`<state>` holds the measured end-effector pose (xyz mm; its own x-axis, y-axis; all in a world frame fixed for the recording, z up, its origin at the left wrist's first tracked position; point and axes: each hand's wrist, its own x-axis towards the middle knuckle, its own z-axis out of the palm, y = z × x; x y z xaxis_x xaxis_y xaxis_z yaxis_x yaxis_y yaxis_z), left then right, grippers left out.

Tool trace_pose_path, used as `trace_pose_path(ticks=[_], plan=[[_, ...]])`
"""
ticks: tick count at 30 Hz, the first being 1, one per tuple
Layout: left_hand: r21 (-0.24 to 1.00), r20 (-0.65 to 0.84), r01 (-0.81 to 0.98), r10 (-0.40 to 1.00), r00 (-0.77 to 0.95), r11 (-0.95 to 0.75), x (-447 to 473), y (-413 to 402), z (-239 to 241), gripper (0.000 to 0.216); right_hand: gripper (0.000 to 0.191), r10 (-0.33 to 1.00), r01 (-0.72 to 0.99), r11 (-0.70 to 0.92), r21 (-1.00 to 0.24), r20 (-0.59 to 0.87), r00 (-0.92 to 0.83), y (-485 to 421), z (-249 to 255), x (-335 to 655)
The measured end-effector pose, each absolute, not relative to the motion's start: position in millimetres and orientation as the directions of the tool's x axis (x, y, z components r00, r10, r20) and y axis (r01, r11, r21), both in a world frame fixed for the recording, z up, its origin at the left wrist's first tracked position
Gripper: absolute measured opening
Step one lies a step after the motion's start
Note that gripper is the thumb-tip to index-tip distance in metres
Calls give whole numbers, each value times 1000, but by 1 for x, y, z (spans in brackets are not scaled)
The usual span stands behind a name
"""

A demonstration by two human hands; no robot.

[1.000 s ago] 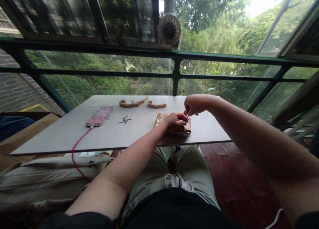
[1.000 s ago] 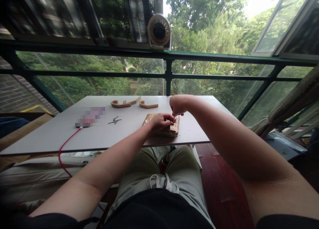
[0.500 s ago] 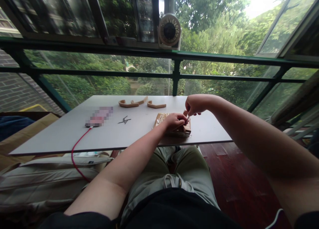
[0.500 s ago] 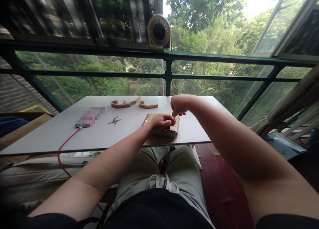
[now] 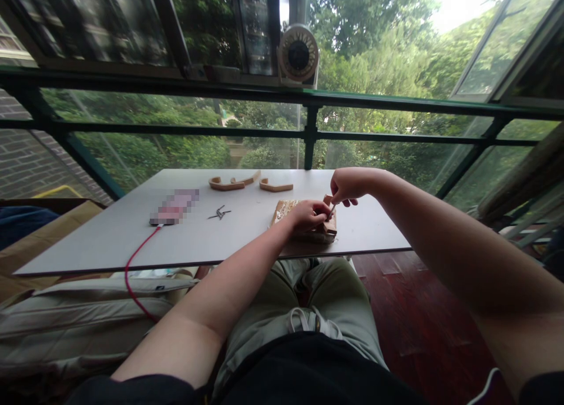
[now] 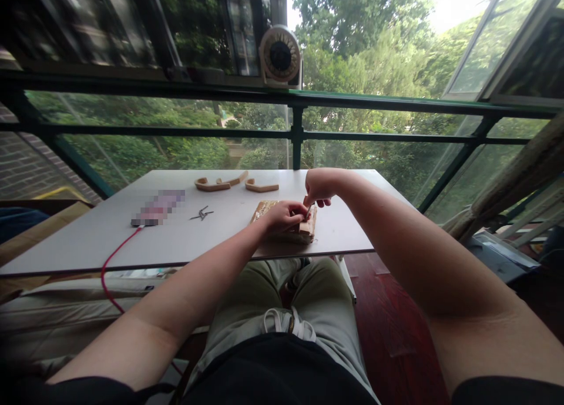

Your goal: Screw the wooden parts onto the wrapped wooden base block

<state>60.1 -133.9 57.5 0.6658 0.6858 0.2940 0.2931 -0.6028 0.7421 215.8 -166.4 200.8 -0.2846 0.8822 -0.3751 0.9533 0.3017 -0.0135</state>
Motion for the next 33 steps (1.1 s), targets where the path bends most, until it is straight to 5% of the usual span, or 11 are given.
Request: trace_pose_path(ticks=[18, 33], plan=[[845, 264, 185, 691, 673, -503, 63, -134, 56, 26, 22, 896, 964, 256, -77, -356, -267, -169, 202, 213], [763, 308, 270, 698, 647, -587, 59, -132, 54, 34, 24, 884, 947, 320, 12, -364, -294, -166, 203, 213]])
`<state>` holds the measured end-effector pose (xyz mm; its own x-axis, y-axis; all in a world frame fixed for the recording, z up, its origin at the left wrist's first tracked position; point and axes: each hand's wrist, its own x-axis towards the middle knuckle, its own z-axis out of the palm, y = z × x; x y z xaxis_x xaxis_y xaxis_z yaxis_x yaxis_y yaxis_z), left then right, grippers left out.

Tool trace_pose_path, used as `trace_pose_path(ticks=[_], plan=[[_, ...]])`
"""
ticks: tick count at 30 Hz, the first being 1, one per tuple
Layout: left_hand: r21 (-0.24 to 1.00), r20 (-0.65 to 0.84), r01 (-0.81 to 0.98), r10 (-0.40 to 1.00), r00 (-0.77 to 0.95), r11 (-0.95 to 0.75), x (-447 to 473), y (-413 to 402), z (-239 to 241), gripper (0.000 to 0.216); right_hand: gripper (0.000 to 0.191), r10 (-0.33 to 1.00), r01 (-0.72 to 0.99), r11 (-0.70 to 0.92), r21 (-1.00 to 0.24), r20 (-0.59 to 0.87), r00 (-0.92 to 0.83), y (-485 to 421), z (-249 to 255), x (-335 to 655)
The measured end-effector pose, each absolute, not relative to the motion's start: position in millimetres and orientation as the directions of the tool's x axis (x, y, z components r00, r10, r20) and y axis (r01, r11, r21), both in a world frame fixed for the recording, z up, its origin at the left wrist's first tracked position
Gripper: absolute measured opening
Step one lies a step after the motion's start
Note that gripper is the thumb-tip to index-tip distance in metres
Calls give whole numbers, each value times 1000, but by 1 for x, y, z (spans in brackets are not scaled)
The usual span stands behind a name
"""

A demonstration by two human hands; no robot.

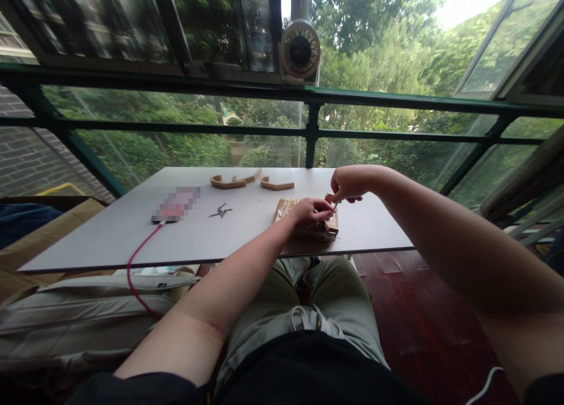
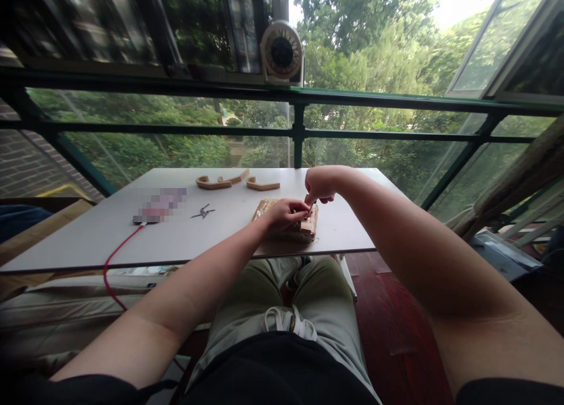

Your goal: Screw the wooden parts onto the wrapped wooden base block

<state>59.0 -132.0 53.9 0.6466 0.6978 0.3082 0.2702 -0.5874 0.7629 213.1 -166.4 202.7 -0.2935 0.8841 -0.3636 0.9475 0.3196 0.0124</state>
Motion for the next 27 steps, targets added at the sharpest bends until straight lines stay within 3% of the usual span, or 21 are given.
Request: trace_pose_path(ticks=[14, 27], plan=[[743, 331, 201, 612, 718, -638, 60, -128, 52, 31, 21, 894, 954, 298, -32, -340, -291, -172, 200, 208], [742, 300, 235, 624, 721, -628, 59, -130, 55, 33, 20, 895, 953, 303, -30, -335, -295, -170, 198, 209]])
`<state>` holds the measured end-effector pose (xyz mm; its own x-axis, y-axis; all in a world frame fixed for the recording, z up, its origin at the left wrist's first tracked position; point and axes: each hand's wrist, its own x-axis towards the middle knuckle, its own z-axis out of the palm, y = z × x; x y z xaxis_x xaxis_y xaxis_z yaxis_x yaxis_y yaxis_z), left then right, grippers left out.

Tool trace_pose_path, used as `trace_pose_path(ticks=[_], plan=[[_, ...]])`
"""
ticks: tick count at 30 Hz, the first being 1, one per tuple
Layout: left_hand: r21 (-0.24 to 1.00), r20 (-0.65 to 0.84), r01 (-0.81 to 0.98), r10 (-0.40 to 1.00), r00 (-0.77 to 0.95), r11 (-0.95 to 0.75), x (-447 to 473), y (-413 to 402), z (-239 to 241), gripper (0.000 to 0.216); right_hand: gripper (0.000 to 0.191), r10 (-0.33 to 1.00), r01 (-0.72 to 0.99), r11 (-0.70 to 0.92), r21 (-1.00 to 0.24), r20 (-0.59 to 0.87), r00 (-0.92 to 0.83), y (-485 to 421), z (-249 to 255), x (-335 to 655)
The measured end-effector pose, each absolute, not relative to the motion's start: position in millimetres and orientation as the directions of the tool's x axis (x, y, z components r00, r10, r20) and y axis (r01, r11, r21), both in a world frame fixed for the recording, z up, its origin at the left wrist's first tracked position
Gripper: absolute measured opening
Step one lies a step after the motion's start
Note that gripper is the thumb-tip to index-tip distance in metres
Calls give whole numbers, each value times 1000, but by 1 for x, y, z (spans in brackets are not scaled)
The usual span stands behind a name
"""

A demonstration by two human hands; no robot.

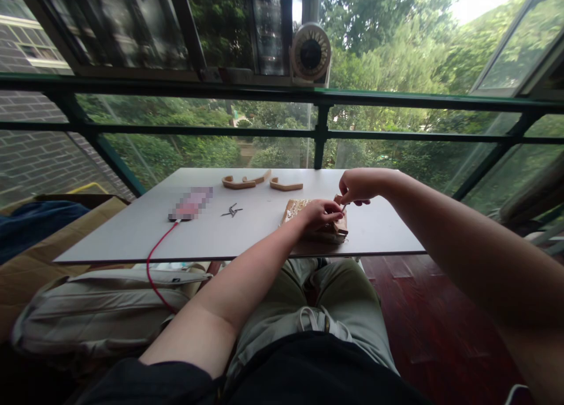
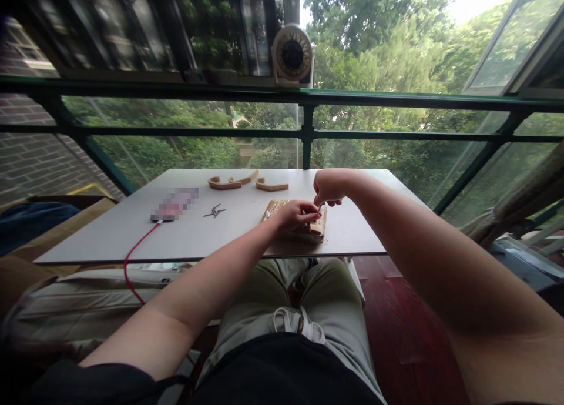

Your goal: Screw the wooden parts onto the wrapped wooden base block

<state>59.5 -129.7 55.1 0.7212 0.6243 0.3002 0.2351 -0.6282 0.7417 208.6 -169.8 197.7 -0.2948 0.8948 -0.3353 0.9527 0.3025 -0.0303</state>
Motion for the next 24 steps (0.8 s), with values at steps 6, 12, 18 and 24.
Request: trace_pose_path(ticks=[6, 12, 18, 24], plan=[[773, 296, 215, 640, 710, -596, 59, -130, 53, 37, 34, 895, 946, 314, -86, -307, -325, -160, 194, 222], [796, 285, 215, 665, 691, -566, 60, -130, 51, 40, 43, 891, 927, 370, -59, -259, -373, -157, 206, 242], [781, 267, 262, 683, 680, -567, 60, -132, 54, 38, 22, 895, 927, 375, -1, -260, -363, -165, 216, 239], [779, 263, 258, 672, 692, -571, 60, -134, 56, 37, 23, 893, 926, 378, -5, -261, -366, -165, 214, 231]])
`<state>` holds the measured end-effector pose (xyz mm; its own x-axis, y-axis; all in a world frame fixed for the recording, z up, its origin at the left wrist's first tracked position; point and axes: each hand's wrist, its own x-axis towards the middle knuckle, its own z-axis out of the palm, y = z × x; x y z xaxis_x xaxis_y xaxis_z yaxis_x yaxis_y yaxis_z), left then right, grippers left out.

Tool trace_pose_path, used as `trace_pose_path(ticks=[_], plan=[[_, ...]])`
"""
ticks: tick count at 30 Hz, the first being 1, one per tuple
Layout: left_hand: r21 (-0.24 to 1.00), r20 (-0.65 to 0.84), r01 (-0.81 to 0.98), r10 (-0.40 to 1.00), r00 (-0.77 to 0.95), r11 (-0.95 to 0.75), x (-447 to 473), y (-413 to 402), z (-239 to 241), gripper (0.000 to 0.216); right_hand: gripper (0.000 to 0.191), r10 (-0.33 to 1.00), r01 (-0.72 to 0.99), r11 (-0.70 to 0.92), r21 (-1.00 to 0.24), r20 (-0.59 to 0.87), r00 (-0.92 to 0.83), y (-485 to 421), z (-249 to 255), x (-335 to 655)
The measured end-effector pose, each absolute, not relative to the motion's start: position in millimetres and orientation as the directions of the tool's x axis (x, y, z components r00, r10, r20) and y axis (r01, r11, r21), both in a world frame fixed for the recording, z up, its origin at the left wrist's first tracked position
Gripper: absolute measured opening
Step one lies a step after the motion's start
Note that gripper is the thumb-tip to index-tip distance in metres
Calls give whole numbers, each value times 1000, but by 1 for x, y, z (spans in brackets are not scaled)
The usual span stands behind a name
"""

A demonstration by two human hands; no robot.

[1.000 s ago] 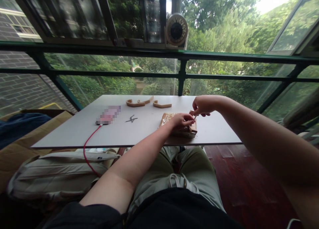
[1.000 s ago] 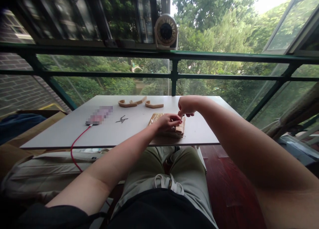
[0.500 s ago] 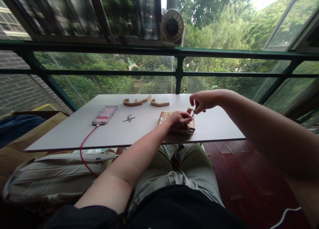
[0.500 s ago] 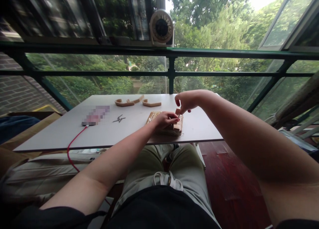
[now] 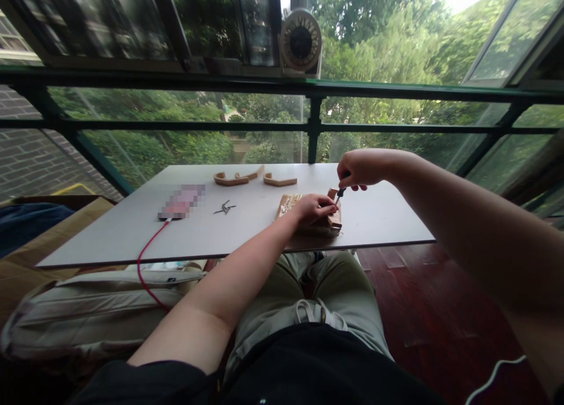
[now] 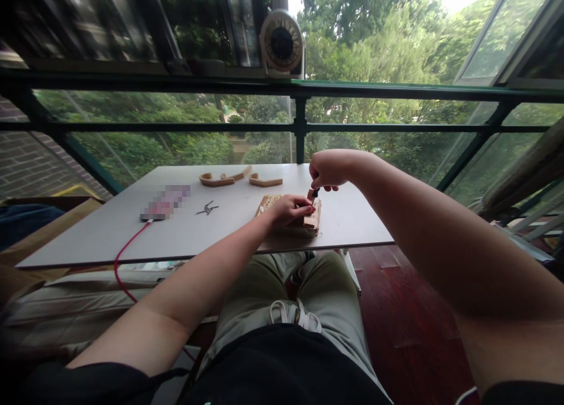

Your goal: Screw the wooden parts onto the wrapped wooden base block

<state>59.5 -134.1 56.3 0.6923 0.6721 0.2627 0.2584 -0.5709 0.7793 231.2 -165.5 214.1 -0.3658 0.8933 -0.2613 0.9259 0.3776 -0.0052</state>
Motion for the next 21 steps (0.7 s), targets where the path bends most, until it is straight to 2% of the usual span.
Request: trace_pose_path(ticks=[10, 15, 21], plan=[[756, 253, 294, 677, 691, -584, 59, -139, 59, 37, 41, 916, 944, 328, 37, -259, -307, -165, 215, 230], [764, 241, 278, 657, 714, -582, 59, -136, 58, 36, 47, 927, 952, 301, 49, -247, -281, -166, 213, 228], [797, 298, 208, 670, 680, -566, 60, -136, 57, 32, 47, 934, 957, 285, 58, -241, -263, -167, 213, 226]])
